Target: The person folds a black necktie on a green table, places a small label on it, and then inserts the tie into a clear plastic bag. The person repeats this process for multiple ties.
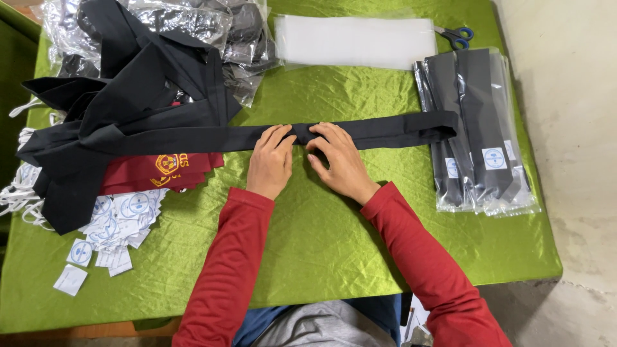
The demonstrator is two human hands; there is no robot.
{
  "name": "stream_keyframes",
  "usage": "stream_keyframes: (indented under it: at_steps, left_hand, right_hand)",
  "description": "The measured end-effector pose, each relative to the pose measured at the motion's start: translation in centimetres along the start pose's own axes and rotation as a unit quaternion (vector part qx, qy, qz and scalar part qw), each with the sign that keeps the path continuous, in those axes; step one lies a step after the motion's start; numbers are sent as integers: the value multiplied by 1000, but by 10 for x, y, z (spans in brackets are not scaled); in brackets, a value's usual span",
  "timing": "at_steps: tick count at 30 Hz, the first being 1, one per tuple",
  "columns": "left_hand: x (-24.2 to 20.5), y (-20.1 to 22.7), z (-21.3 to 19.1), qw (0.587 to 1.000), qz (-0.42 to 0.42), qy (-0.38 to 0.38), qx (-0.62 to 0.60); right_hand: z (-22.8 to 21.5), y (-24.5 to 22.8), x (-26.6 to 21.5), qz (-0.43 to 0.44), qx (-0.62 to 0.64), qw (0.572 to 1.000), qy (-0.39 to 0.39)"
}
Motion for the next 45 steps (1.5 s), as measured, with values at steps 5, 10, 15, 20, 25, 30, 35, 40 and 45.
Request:
stream_keyframes:
  at_steps: [5, 10, 15, 20, 25, 30, 35, 40, 45]
  left_hand:
    - [0, 0, -1, 1000, -1, 2, 1]
    - [0, 0, 0, 1000, 4, 3, 8]
    - [-3, -3, 10, 999, 25, -10, 46]
    - [-3, -2, 10, 998, 21, -10, 57]
    - [-3, -1, 10, 998, 24, -5, 58]
    - [-3, -2, 10, 998, 21, 3, 55]
    - [-2, -2, 7, 999, 15, 3, 44]
    - [-3, -1, 5, 999, 13, 13, 29]
    - [-4, 0, -2, 999, 10, 26, 19]
  right_hand:
    - [0, -10, 4, -22, -45, 999, -8]
    - [2, 5, -1, -28, -9, 999, 41]
    - [9, -3, 1, -34, -82, 996, -4]
    - [10, -3, 1, -38, -99, 994, -8]
    - [8, -1, 0, -29, -76, 997, 10]
    - [10, -2, 3, -27, -105, 994, -4]
    - [13, 3, 8, -10, -118, 993, 16]
    - [8, 8, 11, 16, -105, 992, 70]
    - [5, 11, 16, 42, -80, 990, 108]
Point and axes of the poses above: each hand's wrist, its own x-axis towards the middle knuckle, its own z-axis out of the palm, y = z × x, the point moved 9 cm from there along x, towards the middle knuckle, and after that the axes turned 6 degrees about -z, right-handed, at the moved point
